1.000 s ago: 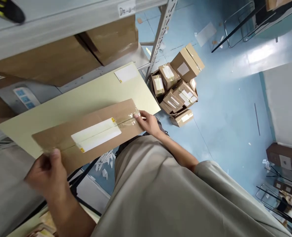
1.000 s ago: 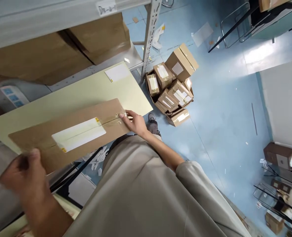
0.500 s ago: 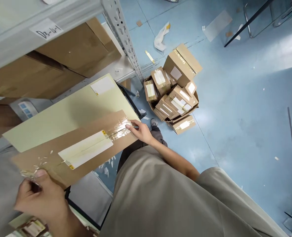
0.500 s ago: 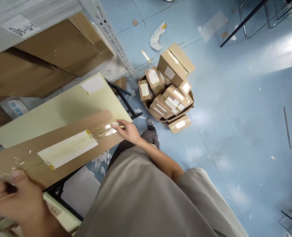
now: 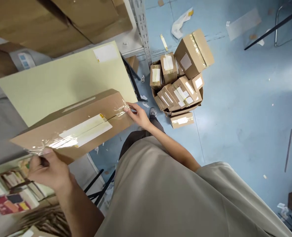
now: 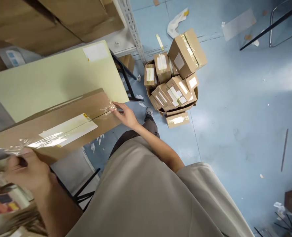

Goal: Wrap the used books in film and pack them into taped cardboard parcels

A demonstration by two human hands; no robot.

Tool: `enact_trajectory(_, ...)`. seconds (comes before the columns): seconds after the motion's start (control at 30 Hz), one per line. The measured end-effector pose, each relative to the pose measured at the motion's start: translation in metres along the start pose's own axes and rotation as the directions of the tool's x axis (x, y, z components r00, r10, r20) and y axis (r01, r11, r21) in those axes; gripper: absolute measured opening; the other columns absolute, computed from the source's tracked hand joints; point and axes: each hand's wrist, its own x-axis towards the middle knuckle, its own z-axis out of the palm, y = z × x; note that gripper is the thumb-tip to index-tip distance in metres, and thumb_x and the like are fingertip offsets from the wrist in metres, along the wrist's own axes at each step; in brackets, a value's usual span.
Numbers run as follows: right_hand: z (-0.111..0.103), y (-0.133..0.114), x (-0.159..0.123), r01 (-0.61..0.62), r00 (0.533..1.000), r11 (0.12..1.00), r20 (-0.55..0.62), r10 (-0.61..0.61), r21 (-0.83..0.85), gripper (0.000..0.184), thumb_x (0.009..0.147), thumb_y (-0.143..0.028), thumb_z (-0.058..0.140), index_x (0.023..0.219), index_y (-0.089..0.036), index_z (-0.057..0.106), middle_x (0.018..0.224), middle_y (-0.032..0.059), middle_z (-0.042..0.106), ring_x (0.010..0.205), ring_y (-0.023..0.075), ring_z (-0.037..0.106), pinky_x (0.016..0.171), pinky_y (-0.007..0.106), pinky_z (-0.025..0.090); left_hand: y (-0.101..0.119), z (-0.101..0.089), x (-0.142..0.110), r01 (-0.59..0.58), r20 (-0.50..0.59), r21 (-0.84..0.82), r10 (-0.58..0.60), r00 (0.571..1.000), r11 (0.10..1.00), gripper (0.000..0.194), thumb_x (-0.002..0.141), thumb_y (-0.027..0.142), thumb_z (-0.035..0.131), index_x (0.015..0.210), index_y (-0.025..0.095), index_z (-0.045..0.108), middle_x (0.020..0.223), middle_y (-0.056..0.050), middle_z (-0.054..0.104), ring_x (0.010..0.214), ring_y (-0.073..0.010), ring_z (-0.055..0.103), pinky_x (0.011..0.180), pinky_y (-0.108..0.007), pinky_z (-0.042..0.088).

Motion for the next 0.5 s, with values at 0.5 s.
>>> enact_trajectory(0.5, -0.148, 0.033, -0.307, -0.162, 0.983, 0.921, -0.144, 0.117, -0.354, 0.076, 0.108, -0.079, 0.051, 0.143, -0.017, 0.079, 0.144, 0.0111, 0.082, 0.141, 0.0367, 0.070, 0.122, 0.045, 0.055, -0.109, 0.032, -0.268, 0.232, 0.442, -0.226, -0.113, 0.890, 0.946, 0.039, 0.092, 0.054, 0.070, 0.104, 0.018, 0.080, 0.099, -0.006, 0.084, 0.096, -0.0251, 0.078, 0.088, -0.033, 0.060)
